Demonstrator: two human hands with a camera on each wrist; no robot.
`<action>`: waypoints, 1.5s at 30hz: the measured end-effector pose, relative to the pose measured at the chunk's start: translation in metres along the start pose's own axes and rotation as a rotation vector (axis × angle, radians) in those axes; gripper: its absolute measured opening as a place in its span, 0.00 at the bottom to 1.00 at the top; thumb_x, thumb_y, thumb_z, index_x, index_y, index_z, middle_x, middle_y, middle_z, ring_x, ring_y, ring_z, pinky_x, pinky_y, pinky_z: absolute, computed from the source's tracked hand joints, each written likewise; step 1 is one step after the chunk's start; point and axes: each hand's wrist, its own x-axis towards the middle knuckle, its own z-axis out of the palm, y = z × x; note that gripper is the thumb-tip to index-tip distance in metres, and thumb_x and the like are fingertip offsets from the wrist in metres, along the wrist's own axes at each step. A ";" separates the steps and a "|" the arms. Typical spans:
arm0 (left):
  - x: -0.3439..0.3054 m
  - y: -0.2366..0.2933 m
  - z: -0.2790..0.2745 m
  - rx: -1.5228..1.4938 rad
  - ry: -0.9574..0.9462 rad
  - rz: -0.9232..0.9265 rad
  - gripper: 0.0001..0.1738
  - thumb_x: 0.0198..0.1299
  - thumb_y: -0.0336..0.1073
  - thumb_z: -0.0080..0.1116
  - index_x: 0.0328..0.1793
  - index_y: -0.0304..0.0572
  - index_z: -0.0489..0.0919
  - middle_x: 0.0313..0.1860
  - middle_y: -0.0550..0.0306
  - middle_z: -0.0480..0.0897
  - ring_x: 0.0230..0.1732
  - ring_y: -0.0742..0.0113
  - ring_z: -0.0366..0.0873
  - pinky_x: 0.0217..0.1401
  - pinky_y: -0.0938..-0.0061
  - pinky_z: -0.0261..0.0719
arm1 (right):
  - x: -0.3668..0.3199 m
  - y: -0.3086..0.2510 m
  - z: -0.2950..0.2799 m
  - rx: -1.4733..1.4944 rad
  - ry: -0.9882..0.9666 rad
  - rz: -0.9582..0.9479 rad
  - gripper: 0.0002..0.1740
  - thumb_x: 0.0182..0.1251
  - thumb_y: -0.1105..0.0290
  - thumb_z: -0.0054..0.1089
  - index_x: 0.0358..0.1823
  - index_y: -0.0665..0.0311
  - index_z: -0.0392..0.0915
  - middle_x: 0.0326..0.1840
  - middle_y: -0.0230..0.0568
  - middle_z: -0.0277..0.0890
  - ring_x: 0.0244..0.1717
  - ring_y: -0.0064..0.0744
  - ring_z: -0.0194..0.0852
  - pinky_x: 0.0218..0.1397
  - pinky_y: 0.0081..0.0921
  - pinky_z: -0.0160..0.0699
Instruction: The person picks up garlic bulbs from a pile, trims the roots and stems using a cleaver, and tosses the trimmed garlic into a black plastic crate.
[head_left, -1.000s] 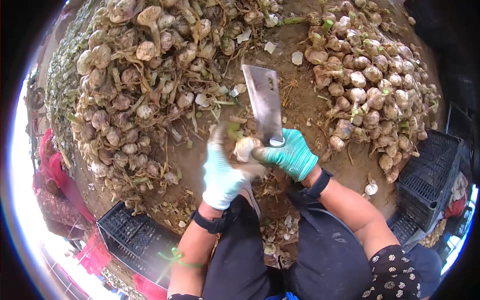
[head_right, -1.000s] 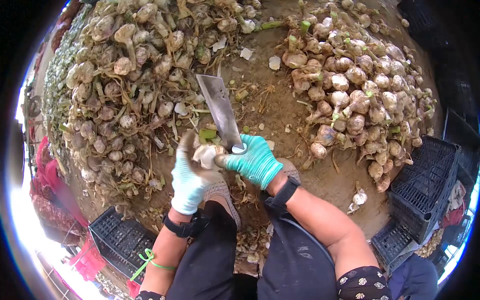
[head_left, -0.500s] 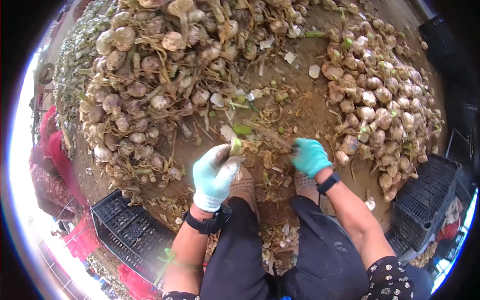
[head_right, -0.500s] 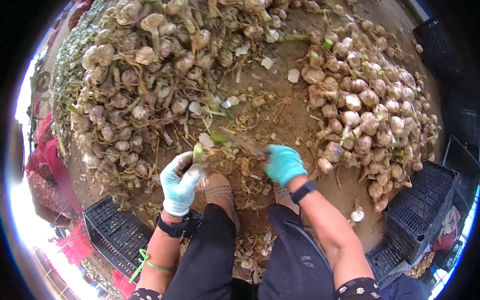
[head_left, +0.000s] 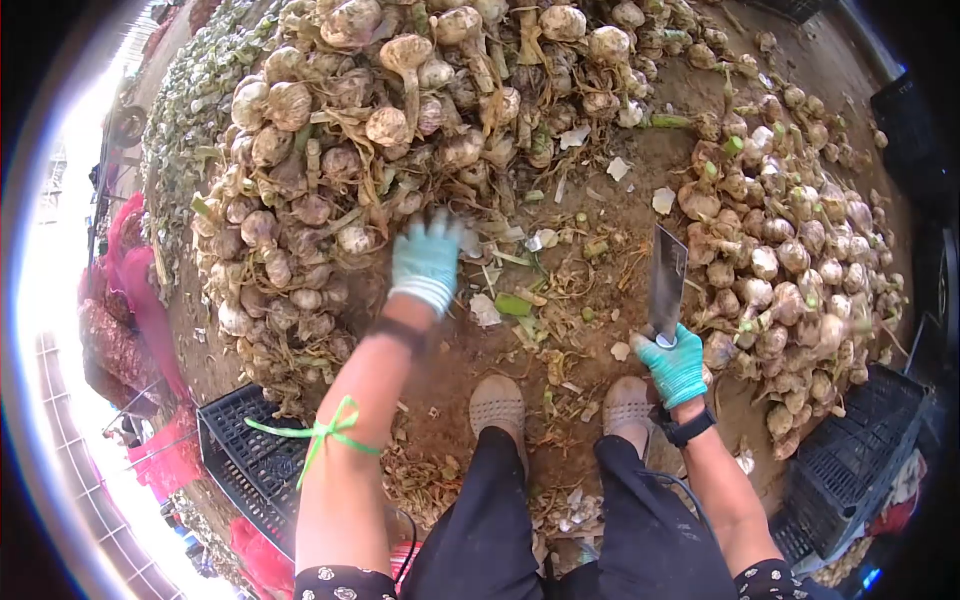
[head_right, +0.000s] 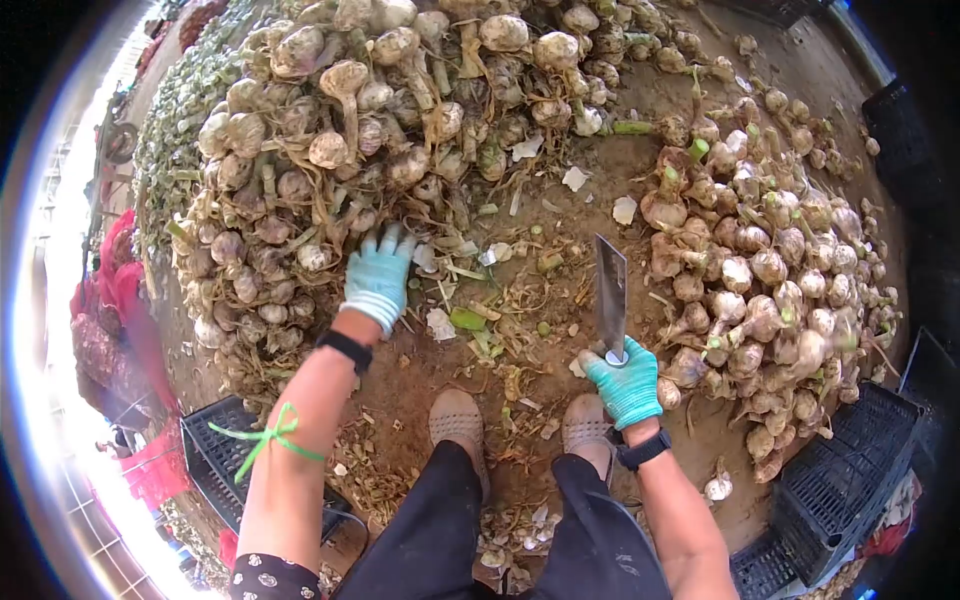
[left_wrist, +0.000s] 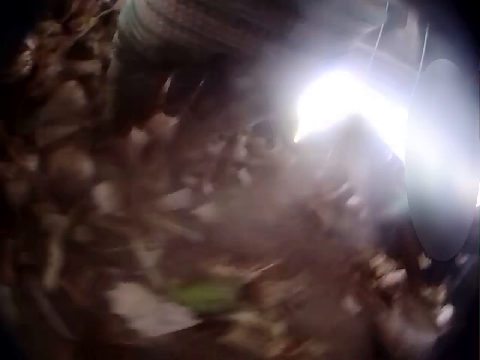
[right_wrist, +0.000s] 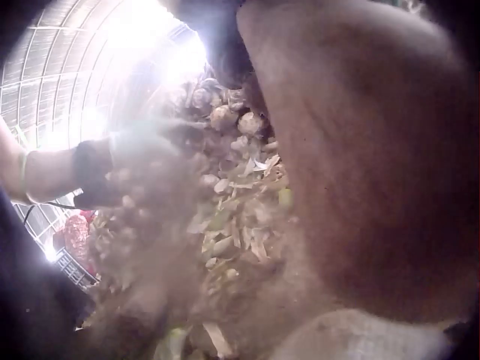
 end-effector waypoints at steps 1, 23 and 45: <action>0.007 -0.010 0.008 -0.019 -0.003 0.063 0.30 0.46 0.26 0.51 0.59 0.50 0.64 0.64 0.54 0.60 0.61 0.52 0.61 0.52 0.58 0.72 | 0.002 -0.002 0.000 -0.021 -0.012 -0.013 0.10 0.48 0.73 0.65 0.31 0.69 0.75 0.23 0.28 0.73 0.24 0.15 0.68 0.26 0.15 0.68; -0.120 0.074 -0.038 -1.892 -0.338 -0.090 0.24 0.47 0.28 0.61 0.51 0.36 0.68 0.45 0.53 0.75 0.45 0.68 0.74 0.50 0.73 0.73 | -0.043 -0.021 0.028 -0.822 -0.234 -0.757 0.10 0.38 0.72 0.58 0.27 0.61 0.71 0.25 0.43 0.68 0.26 0.44 0.72 0.28 0.35 0.71; -0.149 0.081 -0.095 -1.842 -0.177 0.084 0.34 0.29 0.37 0.73 0.47 0.34 0.72 0.38 0.58 0.78 0.40 0.73 0.75 0.48 0.77 0.73 | -0.029 0.008 0.022 -0.497 0.061 -0.405 0.08 0.48 0.71 0.62 0.27 0.67 0.75 0.19 0.42 0.74 0.20 0.36 0.74 0.24 0.30 0.72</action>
